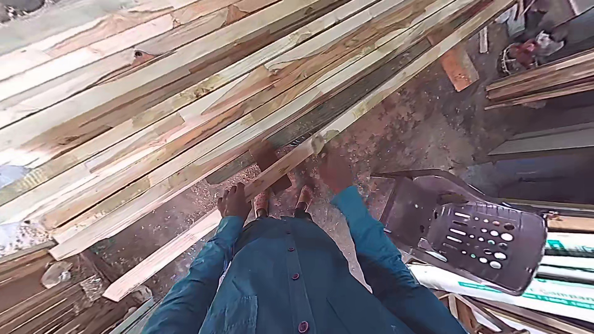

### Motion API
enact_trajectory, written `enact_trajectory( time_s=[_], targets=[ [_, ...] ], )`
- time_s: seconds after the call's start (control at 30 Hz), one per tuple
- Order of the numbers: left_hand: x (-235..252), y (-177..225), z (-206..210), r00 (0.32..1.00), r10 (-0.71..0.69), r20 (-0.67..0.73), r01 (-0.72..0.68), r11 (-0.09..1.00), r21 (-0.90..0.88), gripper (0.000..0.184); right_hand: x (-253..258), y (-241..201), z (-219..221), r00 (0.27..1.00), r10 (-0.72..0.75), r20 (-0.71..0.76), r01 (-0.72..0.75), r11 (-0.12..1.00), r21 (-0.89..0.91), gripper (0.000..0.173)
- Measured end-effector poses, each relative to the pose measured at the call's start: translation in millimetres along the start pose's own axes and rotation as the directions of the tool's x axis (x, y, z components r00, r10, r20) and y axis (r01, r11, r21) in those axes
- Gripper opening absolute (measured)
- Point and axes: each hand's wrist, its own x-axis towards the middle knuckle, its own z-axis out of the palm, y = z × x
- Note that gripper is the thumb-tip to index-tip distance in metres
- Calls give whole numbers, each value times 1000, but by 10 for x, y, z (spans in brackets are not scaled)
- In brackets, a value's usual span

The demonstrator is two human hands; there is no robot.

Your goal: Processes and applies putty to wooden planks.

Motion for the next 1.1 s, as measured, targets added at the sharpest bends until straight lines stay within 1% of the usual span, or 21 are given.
enact_trajectory(
  time_s=[0.07, 0.1, 0.17, 0.23, 0.27, 0.33, 0.4, 0.47, 0.53, 0.57, 0.63, 0.67, 0.7, 0.77, 0.83, 0.87, 0.9, 0.93, 0.97, 1.03, 1.1],
  targets=[
    [-39, 3, 52, 999, 1, -41, 0, 1000, 20, 55, 205, 208, -239, 998, -2, -69, 10, 993, 118, 38],
    [-51, -2, 80, 998, 9, -64, -7, 999, 31, 55, 355, 324, -361, 996, 8, -88, 5, 989, 147, 39],
    [-58, -7, 126, 995, 24, -100, -19, 999, 49, 55, 634, 518, -533, 993, 15, -120, -1, 993, 119, 42],
    [-53, -3, 140, 992, 30, -121, -24, 998, 54, 55, 759, 521, -563, 989, 39, -143, -27, 996, 84, 38],
    [-56, 1, 136, 993, 29, -116, -24, 999, 43, 54, 741, 437, -490, 988, 57, -144, -45, 996, 81, 36],
    [-63, 10, 133, 995, 13, -101, -9, 999, 40, 53, 483, 144, -183, 994, 75, -84, -73, 997, 30, 34],
    [-26, 12, 91, 996, -5, -91, 7, 1000, 26, 53, 96, -143, 248, 1000, -10, -15, 10, 1000, -19, 31],
    [-23, -23, 67, 999, -1, -55, 1, 1000, 7, 55, -278, -216, 565, 993, -94, 73, 98, 993, -61, 31],
    [42, -17, 4, 1000, 15, -11, -15, 1000, -13, 57, -317, -172, 489, 986, -115, 125, 129, 984, -119, 26],
    [70, -20, -31, 1000, 15, 21, -15, 1000, -14, 57, -239, -90, 413, 986, -145, 87, 155, 980, -123, 26],
    [119, -54, -81, 996, 15, 85, -14, 1000, -14, 55, -16, 66, 290, 979, -183, -93, 180, 983, -38, 34],
    [143, -53, -98, 994, 10, 106, -8, 1000, -24, 55, 141, 130, 280, 970, -158, -185, 163, 987, 11, 41],
    [148, -52, -106, 993, 3, 119, 0, 1000, -29, 55, 298, 190, 339, 962, -120, -245, 130, 991, 28, 47],
    [137, -74, -102, 992, 3, 130, 0, 1000, -23, 54, 425, 319, 666, 960, -77, -269, 99, 993, 68, 56],
    [149, -58, -119, 991, 9, 131, -6, 1000, -27, 54, 277, 336, 939, 979, -118, -166, 118, 993, -11, 66],
    [139, -58, -121, 992, 11, 126, -6, 999, -34, 55, 110, 292, 954, 986, -137, -96, 131, 990, -60, 65],
    [130, -46, -114, 994, 9, 110, -5, 999, -41, 56, -20, 237, 858, 989, -138, -54, 133, 987, -91, 60],
    [108, -32, -99, 997, 3, 82, 0, 999, -38, 57, -79, 207, 684, 991, -127, -45, 123, 989, -84, 51],
    [85, -14, -81, 999, -2, 49, 3, 1000, -31, 59, -34, 203, 450, 993, -102, -66, 99, 994, -54, 41],
    [3, 7, -9, 1000, 0, -15, 0, 1000, -16, 60, 259, 275, -5, 987, -27, -160, 25, 1000, -13, 32],
    [-52, 16, 53, 999, 5, -52, -5, 1000, 8, 60, 555, 337, -261, 978, 38, -206, -32, 999, 30, 34]
  ],
)
